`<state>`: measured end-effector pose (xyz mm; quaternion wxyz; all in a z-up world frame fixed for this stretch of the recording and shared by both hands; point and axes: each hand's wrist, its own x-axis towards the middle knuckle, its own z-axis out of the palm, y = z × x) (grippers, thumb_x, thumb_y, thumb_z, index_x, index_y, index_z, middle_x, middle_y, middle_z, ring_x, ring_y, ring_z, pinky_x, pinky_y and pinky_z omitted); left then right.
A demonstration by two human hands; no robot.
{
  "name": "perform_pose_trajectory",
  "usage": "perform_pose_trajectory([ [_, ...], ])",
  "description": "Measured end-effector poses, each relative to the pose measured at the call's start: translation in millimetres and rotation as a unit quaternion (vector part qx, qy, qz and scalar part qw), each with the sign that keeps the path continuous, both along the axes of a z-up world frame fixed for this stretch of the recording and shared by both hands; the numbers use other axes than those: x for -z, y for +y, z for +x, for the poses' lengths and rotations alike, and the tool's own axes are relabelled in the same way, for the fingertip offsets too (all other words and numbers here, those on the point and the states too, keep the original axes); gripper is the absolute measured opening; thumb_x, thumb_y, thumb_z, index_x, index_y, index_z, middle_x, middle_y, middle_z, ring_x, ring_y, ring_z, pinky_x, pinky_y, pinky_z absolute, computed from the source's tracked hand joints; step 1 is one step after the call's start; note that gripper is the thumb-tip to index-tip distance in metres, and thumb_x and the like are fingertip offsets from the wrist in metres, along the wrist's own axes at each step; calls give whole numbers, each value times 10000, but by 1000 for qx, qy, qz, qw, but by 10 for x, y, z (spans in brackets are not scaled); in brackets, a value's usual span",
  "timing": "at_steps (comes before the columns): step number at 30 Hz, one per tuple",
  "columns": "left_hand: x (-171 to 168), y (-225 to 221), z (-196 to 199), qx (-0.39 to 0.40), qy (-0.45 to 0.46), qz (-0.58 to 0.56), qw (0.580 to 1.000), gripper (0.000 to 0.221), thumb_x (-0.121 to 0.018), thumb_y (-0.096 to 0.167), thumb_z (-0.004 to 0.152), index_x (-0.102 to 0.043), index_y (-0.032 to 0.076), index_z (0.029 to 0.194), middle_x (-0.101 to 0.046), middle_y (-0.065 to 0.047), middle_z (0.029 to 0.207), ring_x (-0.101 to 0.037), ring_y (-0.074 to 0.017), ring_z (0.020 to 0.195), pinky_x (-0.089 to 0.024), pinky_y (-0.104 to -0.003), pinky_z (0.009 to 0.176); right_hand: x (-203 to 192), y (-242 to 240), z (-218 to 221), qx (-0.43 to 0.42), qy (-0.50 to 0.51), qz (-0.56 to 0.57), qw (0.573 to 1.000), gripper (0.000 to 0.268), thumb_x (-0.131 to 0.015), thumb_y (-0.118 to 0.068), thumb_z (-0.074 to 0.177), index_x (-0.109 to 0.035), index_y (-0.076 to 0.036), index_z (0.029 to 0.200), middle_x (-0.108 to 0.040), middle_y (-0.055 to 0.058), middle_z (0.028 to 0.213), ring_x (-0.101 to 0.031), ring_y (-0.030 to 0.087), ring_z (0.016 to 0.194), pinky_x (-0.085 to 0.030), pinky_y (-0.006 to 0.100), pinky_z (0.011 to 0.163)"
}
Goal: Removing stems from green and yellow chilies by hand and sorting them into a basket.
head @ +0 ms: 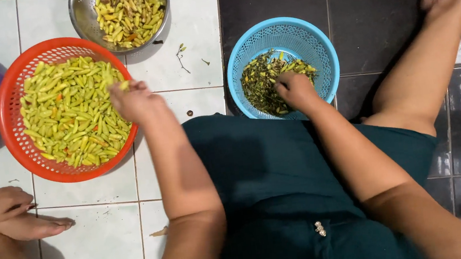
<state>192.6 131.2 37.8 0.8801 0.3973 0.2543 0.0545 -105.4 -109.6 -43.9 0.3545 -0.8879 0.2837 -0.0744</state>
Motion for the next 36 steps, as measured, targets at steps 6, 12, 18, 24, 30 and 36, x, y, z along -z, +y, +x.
perform_pose_trajectory([
  [6, -351, 536, 156, -111, -66, -93, 987, 871, -594, 282, 1001, -38, 150, 1658, 89, -155, 1742, -122, -450, 1577, -232, -646, 1261, 275, 4, 73, -95, 50, -84, 991, 191, -811, -288, 807, -664, -173, 852, -691, 86, 819, -697, 392, 899, -538, 545, 844],
  [12, -733, 73, -237, -53, -98, -27, 993, 776, -486, 338, 1053, -25, 185, 1658, 71, -213, 1747, -268, -504, 1530, -397, -704, 1174, 549, -642, -6, 76, 66, -112, 989, 188, -754, -253, 910, -681, -108, 815, -613, 122, 726, -643, 402, 757, -509, 544, 683],
  [18, -327, -451, -618, 179, -161, 158, 958, 483, -416, 393, 1183, -318, 241, 1630, -144, -138, 1722, -388, -376, 1542, -456, -637, 1193, 888, -960, 504, 48, 173, -340, 923, 267, -748, -452, 851, -782, -192, 901, -666, 48, 943, -573, 297, 1010, -433, 505, 818],
  [24, -126, -931, -1122, 414, -290, 284, 814, 279, -560, 156, 1086, -615, 28, 1328, -402, -221, 1558, -490, -416, 1413, -509, -529, 1108, 1253, -881, 653, 49, 150, -363, 918, 234, -683, -309, 897, -782, -105, 956, -693, 92, 931, -598, 332, 1007, -412, 512, 844],
  [30, 497, -1153, -1170, 608, -298, 389, 625, 352, -607, 287, 1084, -633, 74, 1363, -634, -162, 1319, -701, -321, 1177, -604, -520, 962, 537, -741, 330, 31, -88, -30, 995, 56, -730, -134, 888, -682, -113, 869, -685, 58, 764, -670, 305, 745, -510, 415, 708],
  [36, 327, -1211, -1349, 715, -184, 293, 608, 468, -652, 293, 1055, -598, -69, 1348, -725, -243, 1133, -769, -200, 856, -667, -301, 667, -72, -397, 70, -41, -135, 2, 990, 158, -846, -170, 816, -706, -135, 881, -695, 78, 776, -680, 320, 797, -522, 427, 727],
])
